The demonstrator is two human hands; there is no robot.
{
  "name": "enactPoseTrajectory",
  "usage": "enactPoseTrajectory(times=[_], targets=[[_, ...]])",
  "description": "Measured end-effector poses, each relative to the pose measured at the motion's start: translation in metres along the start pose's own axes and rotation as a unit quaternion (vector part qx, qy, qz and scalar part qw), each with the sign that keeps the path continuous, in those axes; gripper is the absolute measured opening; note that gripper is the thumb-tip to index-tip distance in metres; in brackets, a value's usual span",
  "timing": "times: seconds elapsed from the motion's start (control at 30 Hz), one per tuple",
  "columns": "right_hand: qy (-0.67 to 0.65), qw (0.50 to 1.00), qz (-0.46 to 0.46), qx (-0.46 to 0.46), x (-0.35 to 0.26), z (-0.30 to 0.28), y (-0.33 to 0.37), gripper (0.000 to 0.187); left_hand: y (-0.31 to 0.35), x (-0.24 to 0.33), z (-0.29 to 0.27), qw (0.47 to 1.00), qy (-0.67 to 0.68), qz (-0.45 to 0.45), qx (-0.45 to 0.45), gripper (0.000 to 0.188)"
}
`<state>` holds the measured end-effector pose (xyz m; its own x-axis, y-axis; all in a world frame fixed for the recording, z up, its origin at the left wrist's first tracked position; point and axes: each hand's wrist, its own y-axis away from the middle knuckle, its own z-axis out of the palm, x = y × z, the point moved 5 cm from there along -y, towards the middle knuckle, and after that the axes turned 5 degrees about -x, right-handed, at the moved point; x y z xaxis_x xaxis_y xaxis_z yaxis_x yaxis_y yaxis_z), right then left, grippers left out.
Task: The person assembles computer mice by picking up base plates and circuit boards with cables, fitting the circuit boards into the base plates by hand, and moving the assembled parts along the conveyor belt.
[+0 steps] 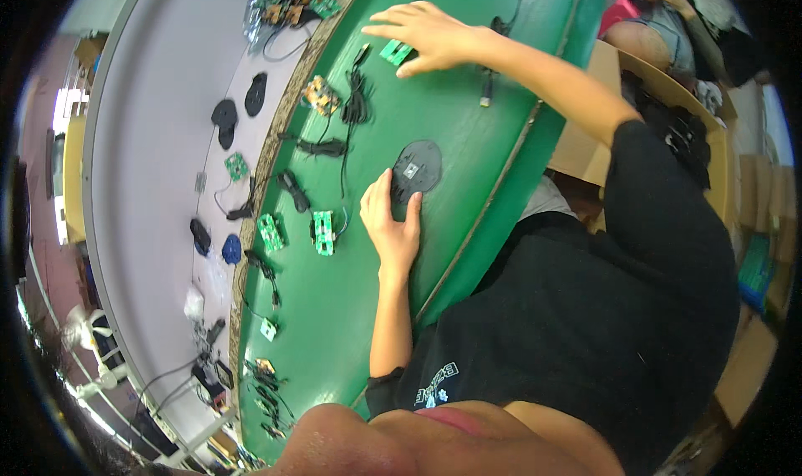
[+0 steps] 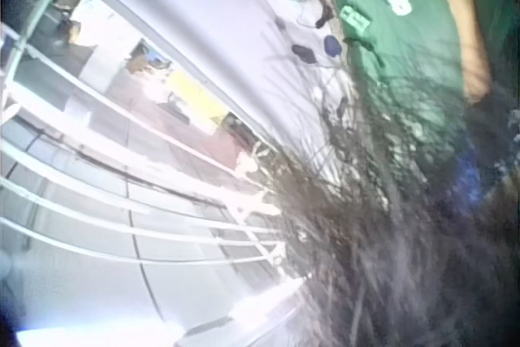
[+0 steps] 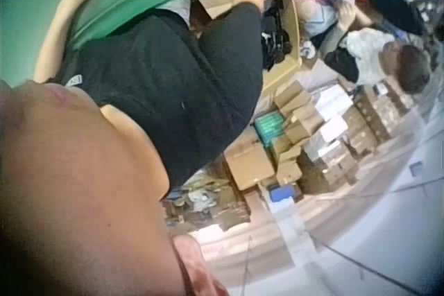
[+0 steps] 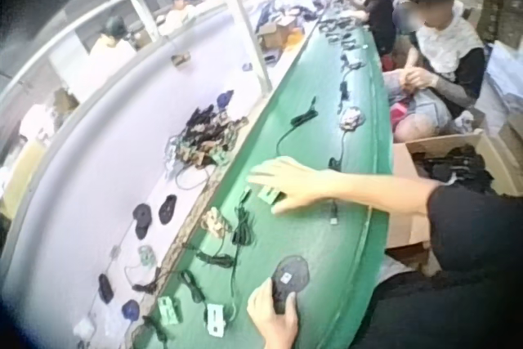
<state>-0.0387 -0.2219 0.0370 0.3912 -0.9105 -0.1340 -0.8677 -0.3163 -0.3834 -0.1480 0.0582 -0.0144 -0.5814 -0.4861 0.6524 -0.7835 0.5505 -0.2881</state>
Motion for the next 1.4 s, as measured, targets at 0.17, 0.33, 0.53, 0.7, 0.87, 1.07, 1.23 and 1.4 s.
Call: enactPoseTrajectory(times=[0.17, 0.33, 0.53, 0.7, 0.87, 1.07, 1.23, 1.4], targets=[[0.058, 0.988, -0.06, -0.133, 0.026, 0.0, -0.035, 0.06, -0.003, -0.005, -0.001, 0.999, -0.014, 0.038, 0.003, 0.055], [-0.086, 0.978, -0.159, 0.107, -0.061, -0.134, -0.11, 0.055, 0.007, -0.003, -0.02, 0.996, 0.03, 0.034, 0.078, 0.071], [-0.365, 0.905, -0.216, -0.03, -0.198, -0.223, -0.09, 0.057, -0.033, 0.102, -0.146, 0.938, -0.088, 0.155, 0.298, 0.081], [-0.598, 0.774, -0.195, -0.076, -0.18, -0.102, 0.016, 0.041, -0.001, 0.057, -0.106, 0.992, 0.023, 0.121, 0.027, 0.013], [-0.54, 0.818, 0.039, -0.193, -0.153, -0.025, 0.135, 0.043, 0.051, 0.032, -0.045, 0.978, 0.115, -0.027, -0.169, 0.016], [-0.249, 0.947, -0.088, -0.181, -0.156, -0.029, 0.151, 0.042, 0.057, 0.029, -0.028, 0.961, 0.161, -0.058, -0.219, 0.022], [-0.074, 0.952, -0.228, -0.191, -0.171, -0.023, 0.158, 0.068, 0.06, 0.023, -0.027, 0.974, 0.124, -0.089, -0.168, 0.022], [-0.218, 0.923, -0.199, -0.248, -0.178, -0.031, 0.155, 0.064, 0.057, 0.021, -0.036, 0.994, 0.051, -0.086, -0.035, 0.01]])
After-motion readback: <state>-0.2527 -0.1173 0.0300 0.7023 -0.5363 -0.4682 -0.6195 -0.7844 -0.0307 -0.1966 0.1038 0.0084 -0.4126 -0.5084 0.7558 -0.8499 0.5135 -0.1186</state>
